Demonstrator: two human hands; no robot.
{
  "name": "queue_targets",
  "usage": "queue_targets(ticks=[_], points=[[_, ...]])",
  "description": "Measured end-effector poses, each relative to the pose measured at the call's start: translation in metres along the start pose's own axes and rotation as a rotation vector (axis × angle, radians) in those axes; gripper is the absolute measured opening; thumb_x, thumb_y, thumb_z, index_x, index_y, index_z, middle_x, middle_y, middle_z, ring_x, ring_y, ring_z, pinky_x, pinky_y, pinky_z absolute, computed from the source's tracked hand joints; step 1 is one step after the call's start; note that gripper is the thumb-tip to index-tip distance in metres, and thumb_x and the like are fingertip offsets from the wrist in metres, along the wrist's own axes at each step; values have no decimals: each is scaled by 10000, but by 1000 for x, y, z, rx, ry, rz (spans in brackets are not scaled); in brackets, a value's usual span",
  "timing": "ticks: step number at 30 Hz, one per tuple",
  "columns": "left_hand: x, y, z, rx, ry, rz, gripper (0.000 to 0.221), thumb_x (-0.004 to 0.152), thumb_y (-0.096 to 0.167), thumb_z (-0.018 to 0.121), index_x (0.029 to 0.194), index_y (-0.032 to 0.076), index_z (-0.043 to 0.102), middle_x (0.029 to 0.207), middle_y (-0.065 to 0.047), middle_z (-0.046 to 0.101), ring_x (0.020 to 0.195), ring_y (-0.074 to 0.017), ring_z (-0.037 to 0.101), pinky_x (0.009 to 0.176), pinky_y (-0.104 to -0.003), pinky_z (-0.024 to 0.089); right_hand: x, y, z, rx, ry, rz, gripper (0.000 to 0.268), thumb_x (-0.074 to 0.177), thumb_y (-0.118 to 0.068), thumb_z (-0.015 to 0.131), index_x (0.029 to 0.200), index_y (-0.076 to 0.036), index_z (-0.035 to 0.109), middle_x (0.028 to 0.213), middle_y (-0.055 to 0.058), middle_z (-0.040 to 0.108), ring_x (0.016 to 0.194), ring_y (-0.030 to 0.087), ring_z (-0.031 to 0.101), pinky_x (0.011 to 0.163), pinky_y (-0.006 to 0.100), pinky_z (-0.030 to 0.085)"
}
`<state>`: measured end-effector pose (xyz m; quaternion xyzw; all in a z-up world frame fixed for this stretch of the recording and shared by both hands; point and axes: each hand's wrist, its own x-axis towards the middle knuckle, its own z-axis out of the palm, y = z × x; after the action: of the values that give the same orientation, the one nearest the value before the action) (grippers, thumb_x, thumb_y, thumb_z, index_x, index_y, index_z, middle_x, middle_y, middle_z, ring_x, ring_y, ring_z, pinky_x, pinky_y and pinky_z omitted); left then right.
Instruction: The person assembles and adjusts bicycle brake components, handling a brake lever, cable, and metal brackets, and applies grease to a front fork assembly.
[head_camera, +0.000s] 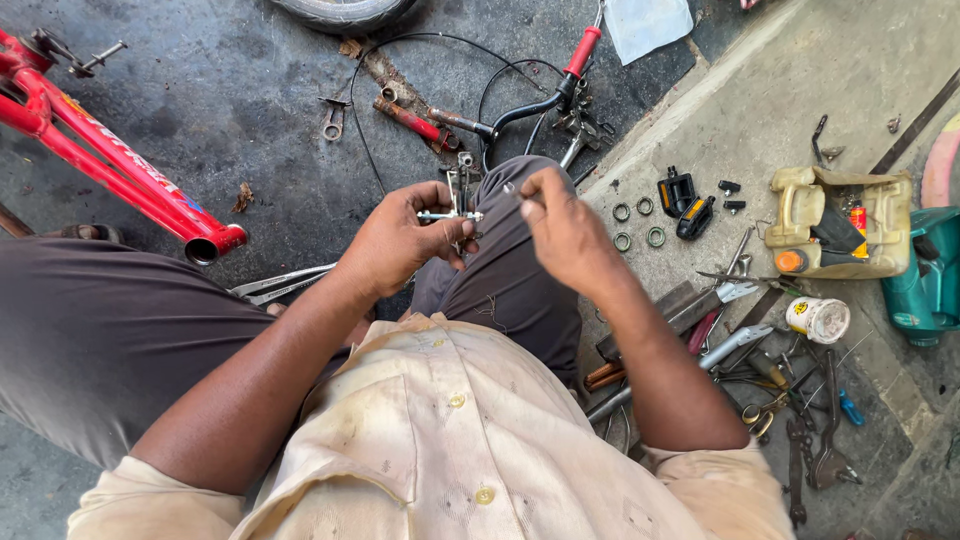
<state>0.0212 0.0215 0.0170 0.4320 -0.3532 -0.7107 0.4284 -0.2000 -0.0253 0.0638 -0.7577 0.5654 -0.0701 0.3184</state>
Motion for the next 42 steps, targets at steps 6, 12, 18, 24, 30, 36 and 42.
queue_targets(ticks=[6, 12, 18, 24, 30, 36, 42], points=[[2, 10, -1, 118, 17, -40, 163, 883, 42, 713, 1029, -27, 691, 891, -77, 714, 733, -149, 709, 581, -283, 582, -3, -11, -35, -194, 47, -642, 252, 993, -94, 623, 1235, -58, 686, 983, 118, 644, 955, 321, 635, 870, 435, 523], [0, 10, -1, 142, -7, -51, 157, 876, 47, 721, 1001, -44, 693, 849, -74, 707, 718, -138, 709, 568, -277, 583, -3, -34, -46, -615, 256, -960, 167, 968, -171, 671, 1086, -204, 784, 998, -6, 658, 1024, 199, 583, 1041, 445, 429], [-1, 11, -3, 170, -65, -64, 184, 870, 71, 712, 1021, -32, 690, 841, -72, 716, 724, -134, 715, 567, -271, 584, 4, -28, -43, -543, 211, -1021, 158, 963, -177, 673, 1083, -190, 776, 1027, 16, 672, 1080, 221, 585, 1063, 424, 450], [-4, 15, -6, 91, -174, -33, 238, 899, 102, 719, 1094, -30, 684, 865, -67, 711, 741, -135, 716, 592, -270, 584, 26, 11, -18, -5, -136, -694, 140, 924, -194, 731, 1011, -84, 736, 924, 22, 689, 951, 224, 628, 873, 376, 498], [0, 17, -4, 27, -121, 97, 259, 928, 71, 696, 1169, -7, 646, 986, -55, 702, 819, -126, 706, 654, -273, 597, 16, 32, 31, 1076, -512, -41, 244, 1035, -253, 628, 1164, -47, 609, 951, 57, 669, 787, 152, 658, 682, 336, 575], [1, 17, -5, 91, -58, 212, 218, 964, 46, 669, 1171, -5, 619, 1005, -61, 691, 850, -120, 689, 726, -280, 602, 1, 32, 60, 1546, -528, 110, 227, 1033, -281, 650, 1160, -108, 576, 942, 59, 634, 626, 151, 599, 551, 305, 499], [-3, 14, -7, 77, -87, 160, 181, 962, 38, 665, 1128, -6, 610, 973, -60, 692, 834, -125, 712, 698, -280, 605, 13, 38, 49, 1486, -714, 112, 284, 1031, -338, 640, 1150, -81, 620, 901, 63, 635, 578, 117, 552, 480, 260, 424]])
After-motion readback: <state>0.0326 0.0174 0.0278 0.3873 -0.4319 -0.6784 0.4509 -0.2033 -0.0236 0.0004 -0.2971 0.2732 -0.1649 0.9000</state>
